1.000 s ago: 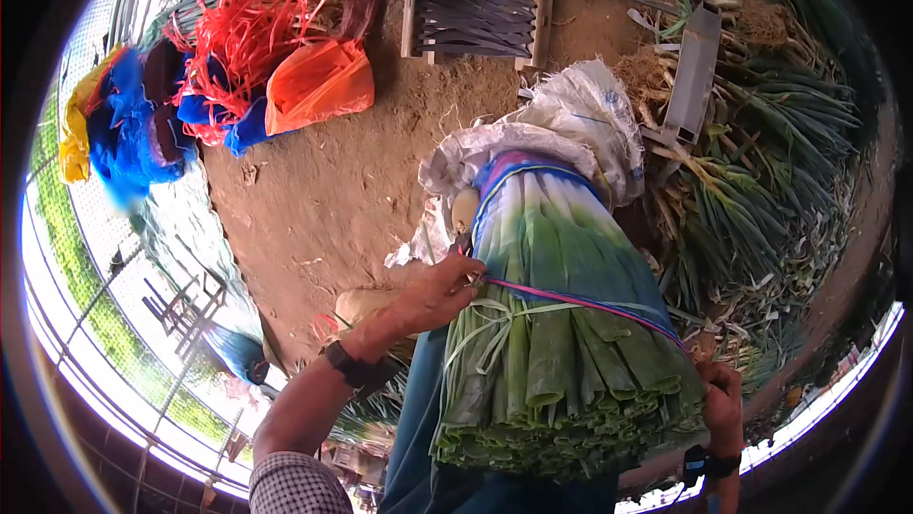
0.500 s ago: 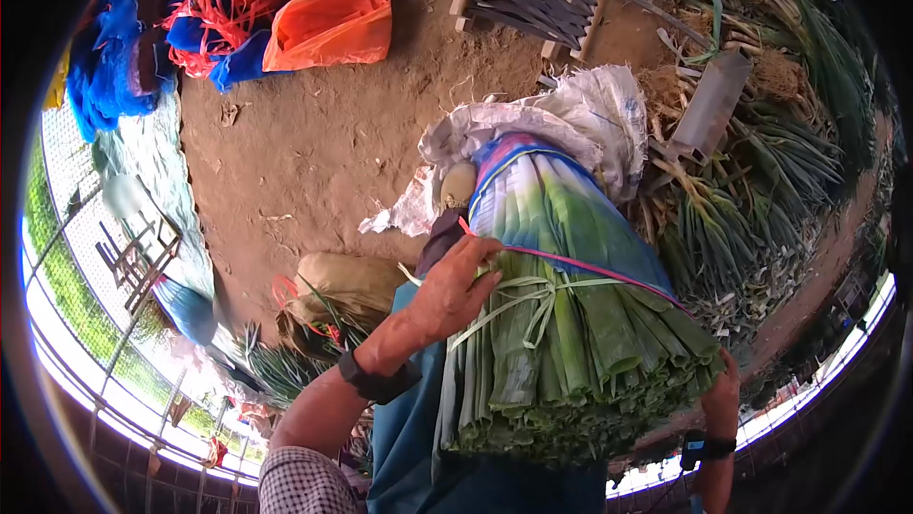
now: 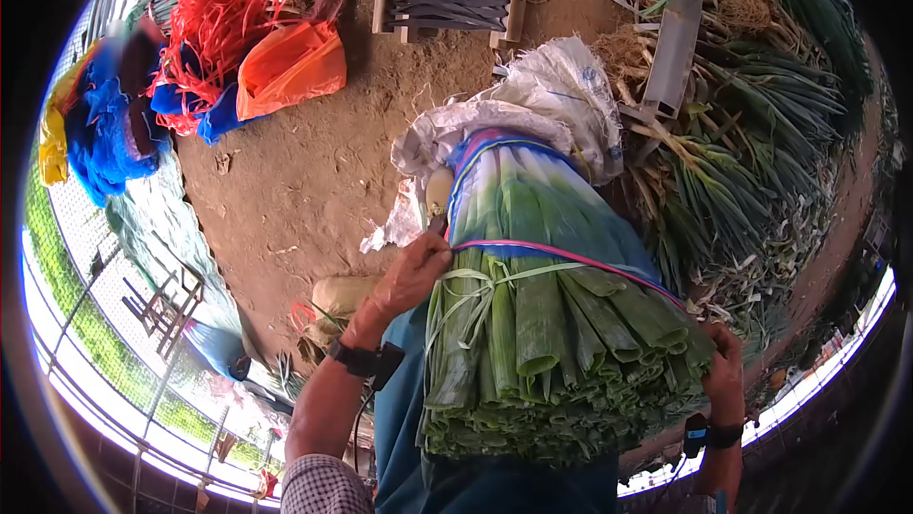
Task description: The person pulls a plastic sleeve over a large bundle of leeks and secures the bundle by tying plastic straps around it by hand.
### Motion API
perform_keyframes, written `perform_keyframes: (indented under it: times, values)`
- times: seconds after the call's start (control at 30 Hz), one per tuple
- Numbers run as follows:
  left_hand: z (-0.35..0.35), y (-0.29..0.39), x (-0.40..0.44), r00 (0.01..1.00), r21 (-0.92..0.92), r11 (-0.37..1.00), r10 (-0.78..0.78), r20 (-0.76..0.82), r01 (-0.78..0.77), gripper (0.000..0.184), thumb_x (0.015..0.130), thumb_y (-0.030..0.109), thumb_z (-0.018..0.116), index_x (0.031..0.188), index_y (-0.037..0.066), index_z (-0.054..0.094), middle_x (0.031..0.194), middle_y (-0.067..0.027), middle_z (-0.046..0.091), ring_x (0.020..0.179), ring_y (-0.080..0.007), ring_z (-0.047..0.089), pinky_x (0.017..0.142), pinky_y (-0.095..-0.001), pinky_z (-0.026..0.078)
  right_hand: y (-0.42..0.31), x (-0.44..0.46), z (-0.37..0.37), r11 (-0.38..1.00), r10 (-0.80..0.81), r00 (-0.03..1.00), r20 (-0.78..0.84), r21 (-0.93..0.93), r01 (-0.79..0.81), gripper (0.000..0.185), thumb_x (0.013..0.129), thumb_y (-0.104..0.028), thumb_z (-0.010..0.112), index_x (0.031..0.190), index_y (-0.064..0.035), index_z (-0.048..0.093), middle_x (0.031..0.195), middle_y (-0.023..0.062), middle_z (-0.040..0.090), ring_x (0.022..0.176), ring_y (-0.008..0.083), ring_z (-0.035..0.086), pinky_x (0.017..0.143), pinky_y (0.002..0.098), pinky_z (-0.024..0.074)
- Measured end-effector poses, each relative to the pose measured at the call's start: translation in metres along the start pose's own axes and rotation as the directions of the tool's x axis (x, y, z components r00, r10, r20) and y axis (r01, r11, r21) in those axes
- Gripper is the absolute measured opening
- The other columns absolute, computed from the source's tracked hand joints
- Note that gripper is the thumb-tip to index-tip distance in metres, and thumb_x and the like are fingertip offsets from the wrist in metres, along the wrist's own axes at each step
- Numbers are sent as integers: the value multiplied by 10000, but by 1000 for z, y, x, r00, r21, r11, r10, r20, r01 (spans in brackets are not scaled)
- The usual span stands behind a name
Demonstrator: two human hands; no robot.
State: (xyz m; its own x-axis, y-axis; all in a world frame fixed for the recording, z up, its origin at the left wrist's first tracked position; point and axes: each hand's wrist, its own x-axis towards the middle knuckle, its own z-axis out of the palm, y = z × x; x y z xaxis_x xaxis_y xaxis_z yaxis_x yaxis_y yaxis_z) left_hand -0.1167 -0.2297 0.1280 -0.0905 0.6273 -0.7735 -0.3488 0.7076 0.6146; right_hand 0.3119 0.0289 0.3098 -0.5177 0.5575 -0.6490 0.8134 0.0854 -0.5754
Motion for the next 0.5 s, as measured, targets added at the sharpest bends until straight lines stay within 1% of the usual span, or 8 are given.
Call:
perform_keyframes:
  times: [0.07,0.17,0.23,0.3,0.37,0.4,0.47,0.5]
  values:
    - [1,1,-34,999,-79,996,-35,-1,35,147,977,173,551,927,36,537,774,22,494,737,-73,442,657,-249,392,1,4,5,999,-20,999,-42,-34,18,327,917,-39,506,1240,-46,459,1127,120,580,999,204,590,893,349,478]
    - [8,38,-107,995,-25,995,-94,-19,93,164,984,176,544,902,34,535,775,14,487,739,-73,437,658,-257,394,-30,30,10,935,119,993,19,335,-119,340,920,-182,532,1216,-20,485,1137,104,576,997,179,582,896,328,470]
    - [22,59,-140,996,105,994,-20,-91,30,176,980,183,544,897,28,535,772,-11,501,740,-80,441,658,-270,404,-44,30,10,860,167,981,102,471,-195,415,945,-278,481,1265,-15,453,1208,121,545,1069,203,554,942,342,446]
    - [20,48,-138,982,119,993,33,-184,-11,181,966,182,569,911,13,537,744,-42,513,707,-107,461,634,-293,418,-39,30,10,903,115,986,123,400,-155,510,999,-371,364,1371,-24,376,1331,164,492,1207,266,509,1028,385,404]
    - [14,38,-129,960,89,996,25,-279,0,180,960,177,579,914,8,538,733,-50,524,687,-123,470,621,-301,422,-33,26,8,919,140,990,17,370,-137,388,970,-281,469,1237,-1,444,1175,115,531,1089,218,516,952,339,410]
    - [14,39,-123,963,68,997,53,-264,-36,174,953,168,593,910,8,537,724,-60,536,666,-135,470,608,-311,428,-48,23,21,909,209,967,-143,393,-138,283,935,-224,529,1103,4,515,1022,68,569,963,164,531,873,309,424]
    - [22,56,-124,981,102,991,108,-161,-92,167,956,157,586,900,12,525,761,-36,522,721,-126,476,666,-293,428,-64,22,23,895,277,937,-211,412,-172,176,903,-140,587,993,12,587,921,35,601,877,117,544,814,286,439]
    - [25,64,-126,984,117,987,126,-123,-111,164,958,151,583,895,13,518,780,-24,514,748,-121,479,695,-283,428,-69,25,18,892,276,954,-117,400,-209,170,906,-112,585,1018,15,588,972,50,595,917,124,544,834,292,440]
